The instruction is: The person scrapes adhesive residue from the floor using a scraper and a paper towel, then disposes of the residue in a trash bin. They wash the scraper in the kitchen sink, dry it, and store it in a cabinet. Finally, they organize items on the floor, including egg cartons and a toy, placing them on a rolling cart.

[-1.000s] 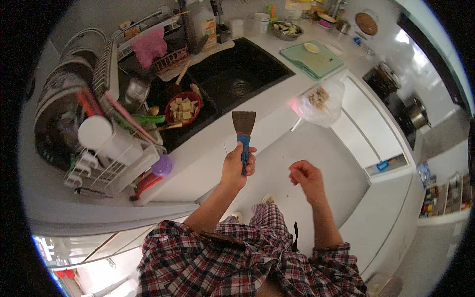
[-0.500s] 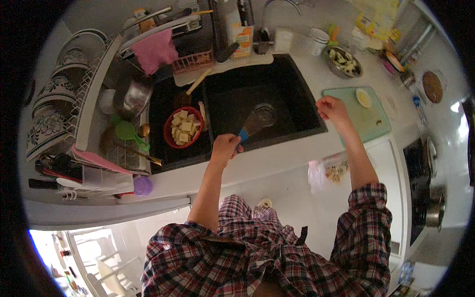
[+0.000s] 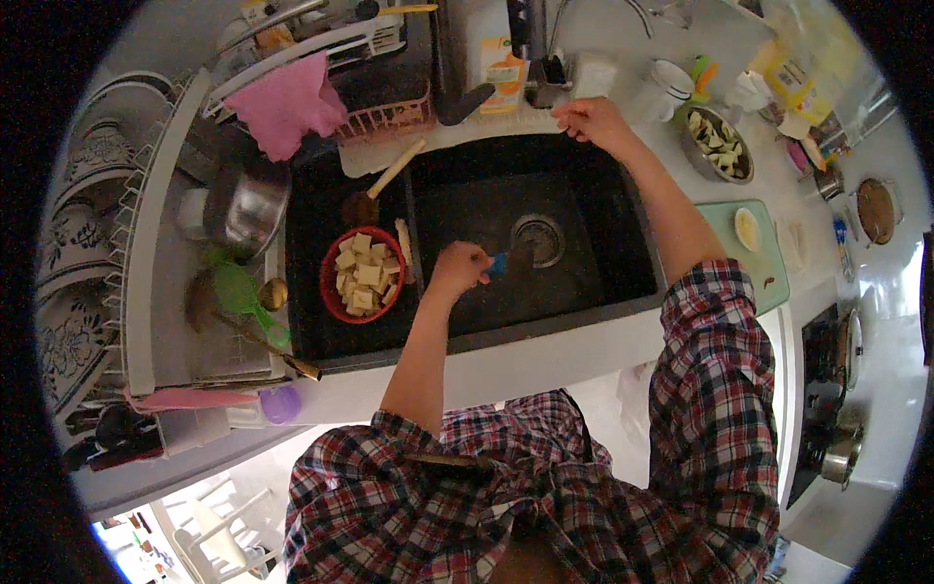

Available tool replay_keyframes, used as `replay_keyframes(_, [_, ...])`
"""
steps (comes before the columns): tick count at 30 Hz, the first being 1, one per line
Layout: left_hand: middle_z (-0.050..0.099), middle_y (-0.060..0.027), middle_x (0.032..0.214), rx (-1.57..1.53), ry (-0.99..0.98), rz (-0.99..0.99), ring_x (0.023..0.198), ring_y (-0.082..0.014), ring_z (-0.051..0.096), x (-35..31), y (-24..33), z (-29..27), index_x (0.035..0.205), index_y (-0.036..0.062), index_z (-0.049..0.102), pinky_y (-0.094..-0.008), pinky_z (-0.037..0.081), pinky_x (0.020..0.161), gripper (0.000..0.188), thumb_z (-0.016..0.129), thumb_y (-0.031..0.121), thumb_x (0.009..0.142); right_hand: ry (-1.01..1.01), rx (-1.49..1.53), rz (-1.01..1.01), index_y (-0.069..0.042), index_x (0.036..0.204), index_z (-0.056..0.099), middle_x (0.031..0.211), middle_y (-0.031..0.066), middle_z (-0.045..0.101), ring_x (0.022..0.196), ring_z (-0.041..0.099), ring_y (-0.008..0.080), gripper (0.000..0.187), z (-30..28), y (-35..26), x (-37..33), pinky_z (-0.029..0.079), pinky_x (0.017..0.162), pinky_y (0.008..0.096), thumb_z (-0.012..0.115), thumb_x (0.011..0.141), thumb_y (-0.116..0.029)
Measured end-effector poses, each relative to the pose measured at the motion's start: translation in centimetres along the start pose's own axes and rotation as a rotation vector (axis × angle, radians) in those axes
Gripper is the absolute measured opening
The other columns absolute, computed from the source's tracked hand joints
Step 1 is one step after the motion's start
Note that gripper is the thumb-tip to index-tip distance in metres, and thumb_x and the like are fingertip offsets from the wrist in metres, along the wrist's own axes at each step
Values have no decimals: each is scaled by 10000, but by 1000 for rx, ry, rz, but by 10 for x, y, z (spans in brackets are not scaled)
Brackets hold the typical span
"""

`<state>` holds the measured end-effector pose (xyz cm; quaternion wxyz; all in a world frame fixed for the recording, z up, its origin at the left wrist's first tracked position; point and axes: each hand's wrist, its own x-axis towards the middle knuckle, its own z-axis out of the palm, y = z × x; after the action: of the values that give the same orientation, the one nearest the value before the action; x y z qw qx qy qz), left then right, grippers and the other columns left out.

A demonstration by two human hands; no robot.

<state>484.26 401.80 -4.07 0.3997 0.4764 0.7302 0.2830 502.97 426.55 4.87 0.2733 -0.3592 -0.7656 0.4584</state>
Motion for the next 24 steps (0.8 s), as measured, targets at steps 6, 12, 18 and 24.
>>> replay_keyframes(6, [626, -98, 628, -94, 4, -201, 514, -133, 589, 16, -15, 23, 786, -23, 640, -277, 436, 432, 147, 644, 125, 788, -62, 18, -204, -58, 1178, 559, 845, 26, 623, 666, 550, 86, 307, 31, -4, 40, 495, 628, 237, 545, 886, -152])
replay_keyframes(12, [629, -91, 670, -370, 1, -382, 478, -118, 529, 31, -37, 47, 842, -4, 620, -274, 387, 399, 144, 629, 137, 813, -71, -223, -319, -63, 1200, 531, 882, 53, 628, 689, 583, 101, 317, 56, 25, 65, 505, 636, 243, 532, 890, -133])
replay_keyframes(18, [612, -59, 788, -478, 78, -527, 561, -132, 535, 38, -36, 45, 933, 62, 605, -258, 409, 430, 207, 671, 196, 790, -212, -63, -76, -61, 1116, 528, 817, 37, 617, 717, 609, 93, 231, 59, 8, 84, 516, 619, 226, 506, 911, -167])
replay_keyframes(24, [584, -81, 698, -566, 165, -630, 514, -143, 520, 52, -51, 56, 957, 39, 614, -259, 386, 401, 231, 667, 203, 804, -173, 50, -200, -8, 913, 636, 708, 87, 650, 563, 617, 150, 219, 62, 21, 95, 513, 509, 286, 550, 882, -206])
